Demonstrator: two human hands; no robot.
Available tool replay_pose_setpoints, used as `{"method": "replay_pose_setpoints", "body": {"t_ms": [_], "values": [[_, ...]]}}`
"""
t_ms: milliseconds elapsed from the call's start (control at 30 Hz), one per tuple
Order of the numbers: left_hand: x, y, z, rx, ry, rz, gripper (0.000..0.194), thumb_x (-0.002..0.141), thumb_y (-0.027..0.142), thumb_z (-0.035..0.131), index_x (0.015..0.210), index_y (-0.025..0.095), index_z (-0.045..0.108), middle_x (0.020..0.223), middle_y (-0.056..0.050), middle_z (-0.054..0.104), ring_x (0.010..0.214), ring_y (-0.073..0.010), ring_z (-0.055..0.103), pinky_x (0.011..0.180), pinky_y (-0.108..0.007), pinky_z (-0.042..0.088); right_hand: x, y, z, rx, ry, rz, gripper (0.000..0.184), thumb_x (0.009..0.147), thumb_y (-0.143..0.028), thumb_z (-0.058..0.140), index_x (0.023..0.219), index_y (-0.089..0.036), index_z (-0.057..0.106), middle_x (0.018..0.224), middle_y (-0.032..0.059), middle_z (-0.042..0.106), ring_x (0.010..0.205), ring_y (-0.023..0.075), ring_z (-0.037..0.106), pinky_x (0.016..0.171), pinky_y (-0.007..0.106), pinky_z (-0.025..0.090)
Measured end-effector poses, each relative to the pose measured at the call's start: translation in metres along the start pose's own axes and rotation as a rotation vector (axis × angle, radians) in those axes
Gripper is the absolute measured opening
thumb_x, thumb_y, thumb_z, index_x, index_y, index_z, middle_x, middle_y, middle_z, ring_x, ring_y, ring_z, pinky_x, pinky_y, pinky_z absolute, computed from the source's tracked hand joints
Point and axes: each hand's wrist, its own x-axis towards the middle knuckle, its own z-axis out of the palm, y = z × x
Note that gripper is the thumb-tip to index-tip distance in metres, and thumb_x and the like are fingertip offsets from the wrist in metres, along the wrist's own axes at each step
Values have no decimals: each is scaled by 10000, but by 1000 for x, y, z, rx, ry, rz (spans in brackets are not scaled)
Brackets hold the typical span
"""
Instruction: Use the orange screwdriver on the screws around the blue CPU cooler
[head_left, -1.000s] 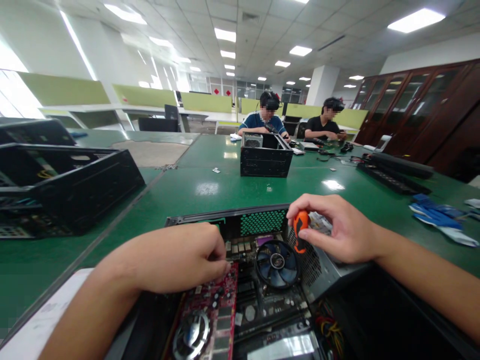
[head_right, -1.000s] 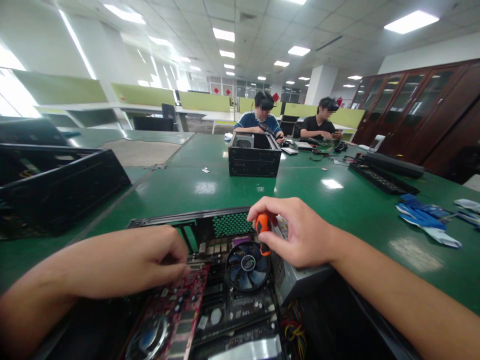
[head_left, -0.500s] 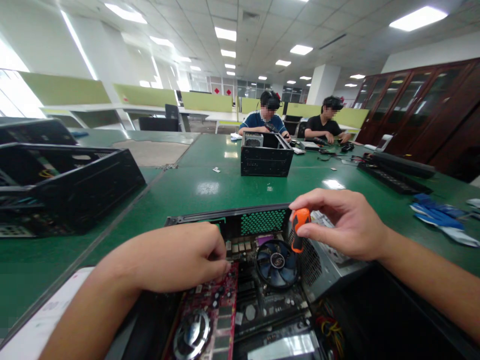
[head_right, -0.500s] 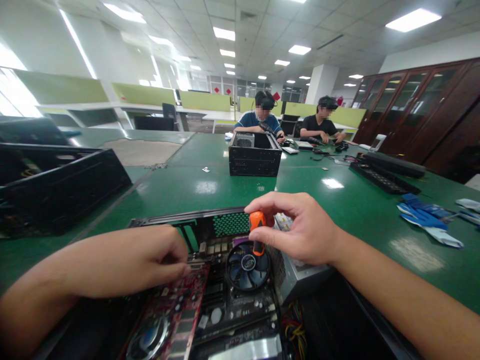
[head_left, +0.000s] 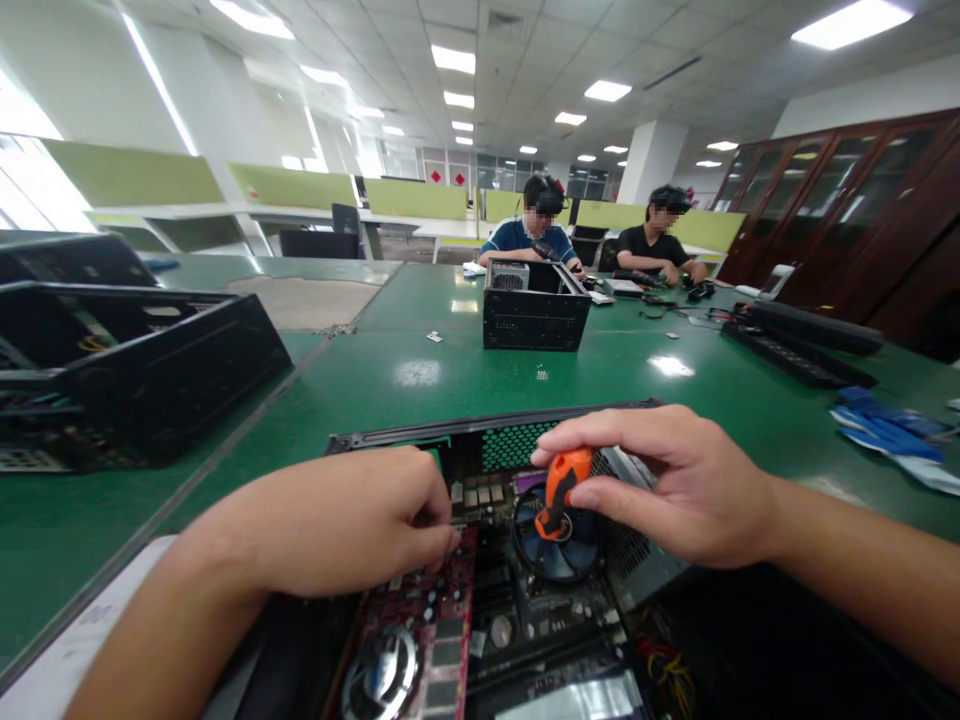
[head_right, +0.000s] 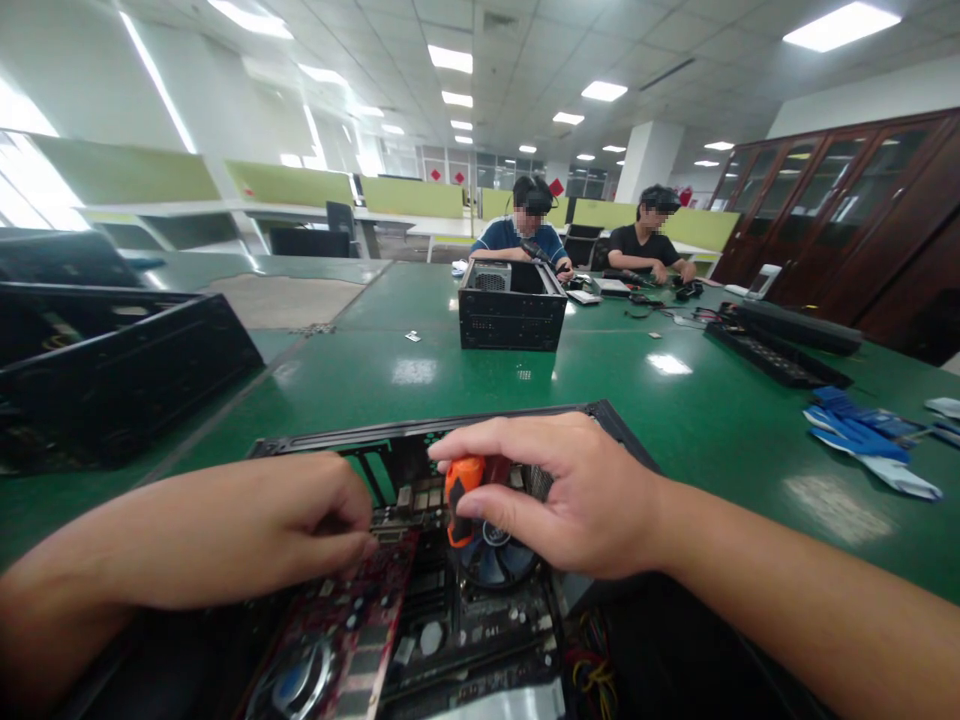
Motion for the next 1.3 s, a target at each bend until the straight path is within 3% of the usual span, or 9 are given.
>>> {"method": "replay_pose_setpoints", "body": {"t_ms": [167,233,300,400,600,700,900,1133,1300], "values": [[0,-5,-1,-66,2,69,377,975,425,717,627,283,687,587,4,678,527,-190,522,524,-383,347,25,-5,-1,22,-100,42,275,1175,-278,861,1438,-250,934,1260,63,1006,1031,210,964,969,290,773],[0,-6,-1,-80,-1,81,363,968,417,727,631,286,691,588,-1,685,526,-195,525,522,-393,346,37,-5,3,34,-128,41,243,1160,-275,845,1380,-260,945,1270,53,1001,1083,222,961,996,303,767],[0,-5,-2,-81,-14,72,348,968,413,706,645,284,693,604,-1,696,544,-200,558,535,-387,360,42,-4,8,51,-116,-32,236,1131,-247,809,1323,-255,947,1232,55,1000,1064,227,957,989,310,767],[-1,-2,-2,-60,-16,47,338,969,414,682,659,279,691,618,3,704,561,-201,590,555,-369,374,39,-2,8,49,-70,-126,247,1084,-177,799,1289,-190,936,1149,81,996,973,221,954,957,299,768],[-2,-4,1,-43,16,25,340,996,432,707,696,277,743,629,-4,717,562,-201,595,562,-363,378,21,-13,-17,-53,-27,66,243,1119,-223,849,1328,-271,964,1135,50,997,904,218,945,902,308,764],[-2,-5,2,-27,28,29,340,1002,441,711,709,277,764,635,-7,713,571,-207,584,571,-368,388,16,-13,-17,-47,-19,83,239,1112,-228,864,1327,-261,962,1123,48,1000,876,209,937,899,304,764],[-1,-3,0,-23,14,14,350,1005,434,701,694,278,741,634,-2,708,569,-203,578,594,-367,395,9,1,0,-22,10,41,252,1126,-238,854,1358,-223,951,1202,88,1005,974,222,961,938,298,763],[0,-7,1,0,31,19,370,1014,505,699,723,298,798,673,-24,751,594,-225,613,590,-373,430,10,2,2,-48,-14,-4,260,1149,-213,833,1387,-183,932,1276,120,1002,1109,248,979,1066,342,776],[-1,-6,1,14,26,-4,341,1003,457,692,730,286,799,664,-18,753,593,-220,619,595,-373,426,9,4,5,-48,-26,-17,259,1157,-201,821,1394,-176,925,1298,127,997,1163,243,977,1078,312,760]]}}
